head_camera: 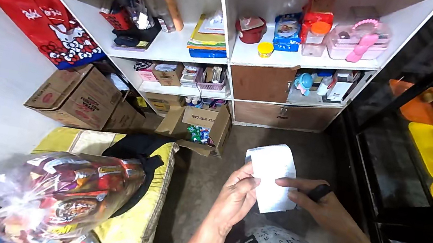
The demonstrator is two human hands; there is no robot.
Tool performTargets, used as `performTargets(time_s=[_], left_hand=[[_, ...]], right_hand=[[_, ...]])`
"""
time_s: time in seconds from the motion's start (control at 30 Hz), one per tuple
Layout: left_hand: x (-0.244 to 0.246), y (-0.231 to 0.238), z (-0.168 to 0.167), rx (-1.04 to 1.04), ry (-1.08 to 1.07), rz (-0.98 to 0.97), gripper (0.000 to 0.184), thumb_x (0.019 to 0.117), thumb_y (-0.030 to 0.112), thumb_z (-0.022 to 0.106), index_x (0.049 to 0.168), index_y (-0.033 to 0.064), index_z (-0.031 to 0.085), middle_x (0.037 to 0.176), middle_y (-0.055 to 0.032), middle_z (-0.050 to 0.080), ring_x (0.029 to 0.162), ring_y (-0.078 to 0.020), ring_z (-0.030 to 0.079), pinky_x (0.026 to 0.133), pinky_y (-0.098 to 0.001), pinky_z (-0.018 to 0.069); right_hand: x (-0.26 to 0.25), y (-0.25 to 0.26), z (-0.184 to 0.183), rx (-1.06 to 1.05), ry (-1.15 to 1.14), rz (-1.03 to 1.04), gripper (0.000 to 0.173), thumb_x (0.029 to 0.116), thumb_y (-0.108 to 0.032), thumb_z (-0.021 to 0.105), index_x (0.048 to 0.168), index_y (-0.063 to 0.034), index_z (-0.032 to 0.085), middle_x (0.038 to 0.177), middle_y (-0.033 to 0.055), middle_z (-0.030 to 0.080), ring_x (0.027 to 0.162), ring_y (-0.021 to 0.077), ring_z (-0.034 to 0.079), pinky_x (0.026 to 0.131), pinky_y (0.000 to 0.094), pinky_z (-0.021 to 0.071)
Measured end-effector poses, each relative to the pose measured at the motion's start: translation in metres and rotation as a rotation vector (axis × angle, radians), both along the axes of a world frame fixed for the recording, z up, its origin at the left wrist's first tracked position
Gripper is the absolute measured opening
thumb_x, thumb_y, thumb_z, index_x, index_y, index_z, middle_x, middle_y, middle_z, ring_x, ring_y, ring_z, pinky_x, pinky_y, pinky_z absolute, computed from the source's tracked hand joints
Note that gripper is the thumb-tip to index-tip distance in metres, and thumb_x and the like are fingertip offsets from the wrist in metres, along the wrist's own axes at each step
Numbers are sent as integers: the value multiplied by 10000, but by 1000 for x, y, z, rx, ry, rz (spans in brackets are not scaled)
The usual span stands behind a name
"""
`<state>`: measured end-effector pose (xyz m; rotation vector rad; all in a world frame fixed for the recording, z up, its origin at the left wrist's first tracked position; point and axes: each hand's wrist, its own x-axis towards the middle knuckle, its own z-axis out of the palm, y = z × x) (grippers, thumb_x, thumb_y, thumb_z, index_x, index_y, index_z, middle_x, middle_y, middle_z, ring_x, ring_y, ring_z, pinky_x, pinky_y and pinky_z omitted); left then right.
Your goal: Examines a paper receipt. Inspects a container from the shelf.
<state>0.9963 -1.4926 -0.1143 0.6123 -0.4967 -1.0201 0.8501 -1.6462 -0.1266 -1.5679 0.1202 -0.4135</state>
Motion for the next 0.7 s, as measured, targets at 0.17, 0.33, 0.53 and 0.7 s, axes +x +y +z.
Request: performTargets(time_s=[0.17,0.33,0.53,0.7], left_hand=[[0,0,0,0,8,-3,337,952,-13,487,1260,26,618,1170,-71,717,1074,-159,697,971,-373,561],[-1,-1,0,25,-10,15,343,949,-17,462,1245,34,627,1157,-58,721,1062,-148,698,961,-364,564],[-1,-1,0,27,-26,11,359,951,-19,454,1270,27,613,1168,-53,720,1065,-143,698,963,-359,565],[0,-1,-2,23,-45,16,361,951,-20,443,1266,23,614,1172,-53,715,1069,-140,693,964,-357,563]], right_hand=[[0,-1,-2,4,-2,5,246,993,-224,625,1199,-205,759,1022,-194,728,751,-134,577,679,75,482],[0,-1,-4,-10,1,-4,239,989,-213,622,1184,-199,759,967,-199,717,707,-140,545,643,66,456],[0,-1,-6,4,2,-4,224,992,-262,633,1172,-231,764,935,-211,704,683,-140,522,621,62,436],[1,0,-6,8,-9,-9,226,997,-247,631,1176,-219,766,1013,-197,730,764,-134,586,692,73,487]])
